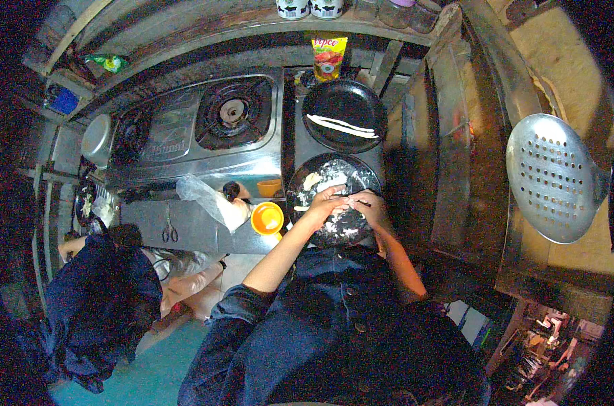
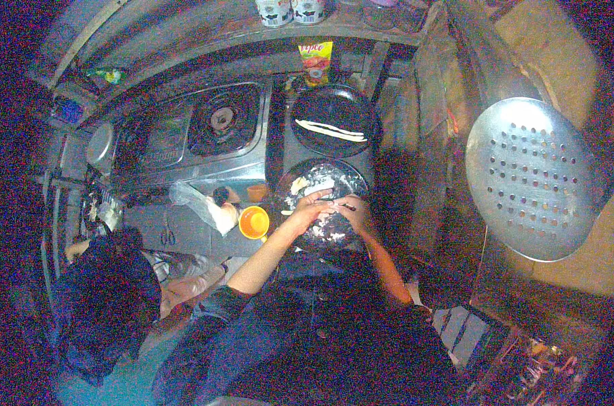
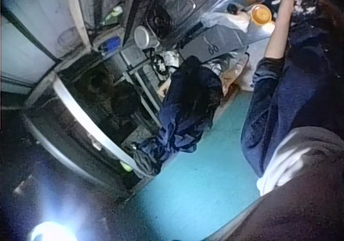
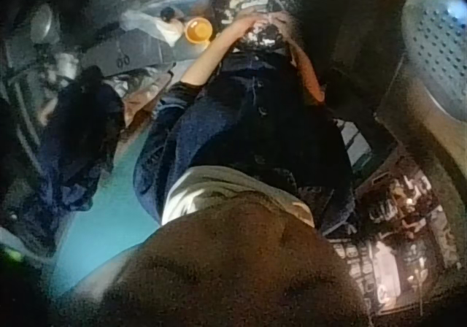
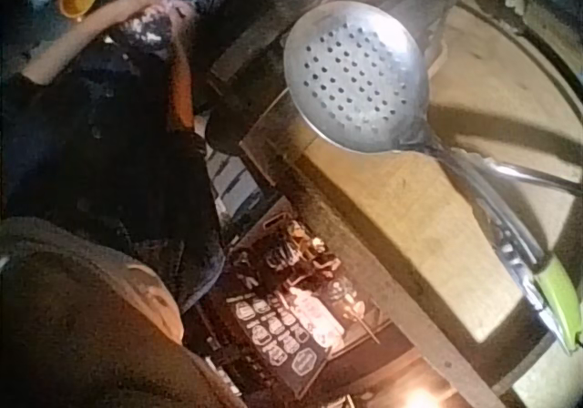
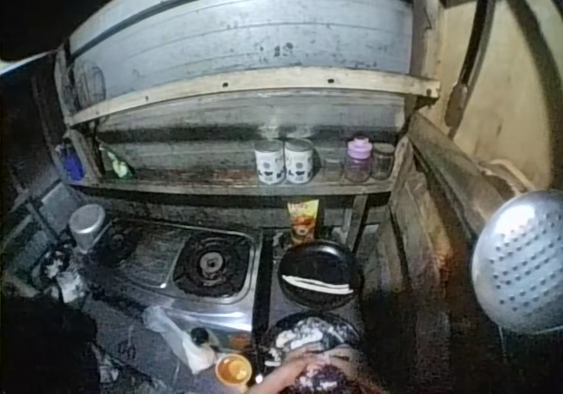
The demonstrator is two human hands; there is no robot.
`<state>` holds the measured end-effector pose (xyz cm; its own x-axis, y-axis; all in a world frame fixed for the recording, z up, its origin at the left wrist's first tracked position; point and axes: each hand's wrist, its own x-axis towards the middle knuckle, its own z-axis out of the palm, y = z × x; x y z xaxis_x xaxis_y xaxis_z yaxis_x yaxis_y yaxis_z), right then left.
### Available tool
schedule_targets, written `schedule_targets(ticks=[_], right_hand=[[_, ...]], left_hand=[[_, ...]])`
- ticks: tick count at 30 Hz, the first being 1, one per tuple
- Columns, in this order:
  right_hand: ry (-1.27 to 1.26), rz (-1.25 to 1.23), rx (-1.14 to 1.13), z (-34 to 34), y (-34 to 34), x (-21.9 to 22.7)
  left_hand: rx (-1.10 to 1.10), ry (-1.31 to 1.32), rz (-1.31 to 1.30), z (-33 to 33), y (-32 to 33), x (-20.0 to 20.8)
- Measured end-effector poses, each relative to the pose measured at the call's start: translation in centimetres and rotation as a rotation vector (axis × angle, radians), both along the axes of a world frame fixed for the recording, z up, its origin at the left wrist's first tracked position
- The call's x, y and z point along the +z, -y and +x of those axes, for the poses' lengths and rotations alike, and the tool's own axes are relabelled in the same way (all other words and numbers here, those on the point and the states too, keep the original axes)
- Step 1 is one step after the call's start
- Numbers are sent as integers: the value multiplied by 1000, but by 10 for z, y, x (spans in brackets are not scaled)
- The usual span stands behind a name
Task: The person kneads a white dough mass on a black plate by hand.
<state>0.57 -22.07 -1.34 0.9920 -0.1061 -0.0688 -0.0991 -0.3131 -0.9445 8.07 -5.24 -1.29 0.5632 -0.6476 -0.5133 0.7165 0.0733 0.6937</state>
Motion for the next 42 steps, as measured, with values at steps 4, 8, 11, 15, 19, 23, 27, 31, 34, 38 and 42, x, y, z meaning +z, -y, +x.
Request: schedule_targets(ticks=[4, 8, 11, 15, 19, 23, 27, 31, 34, 38, 42], right_hand=[[-26, 115, -70, -3, -7, 7], [-86, 187, -75, -2, -3, 4], [-85, 202, -26, -4, 0, 6], [-13, 44, -31, -1, 2, 10], [1, 186, -69, -2, -1, 9], [34, 160, -29, 1, -1, 11], [52, -3, -96, 6, -8, 38], [151, -143, -146, 7, -4, 27], [106, -308, -202, 2, 1, -1], [133, -524, -104, 7, -5, -14], [162, -706, -7, 9, -8, -16]], left_hand=[[11, 85, 5, -2, -1, 1], [6, 70, 12, -2, 2, 0], [1, -45, 18, -3, 2, 1], [3, -47, 56, -2, 3, 2], [-42, -77, -18, 4, 1, 2], [-73, -224, -124, 8, -1, -1], [-38, -222, -96, 5, 1, 7], [7, 183, 143, 6, 5, 20], [-20, 748, 371, 1, 3, 23], [-50, 1115, 630, -6, -4, 15], [-90, 1012, 694, -11, -5, 9]])
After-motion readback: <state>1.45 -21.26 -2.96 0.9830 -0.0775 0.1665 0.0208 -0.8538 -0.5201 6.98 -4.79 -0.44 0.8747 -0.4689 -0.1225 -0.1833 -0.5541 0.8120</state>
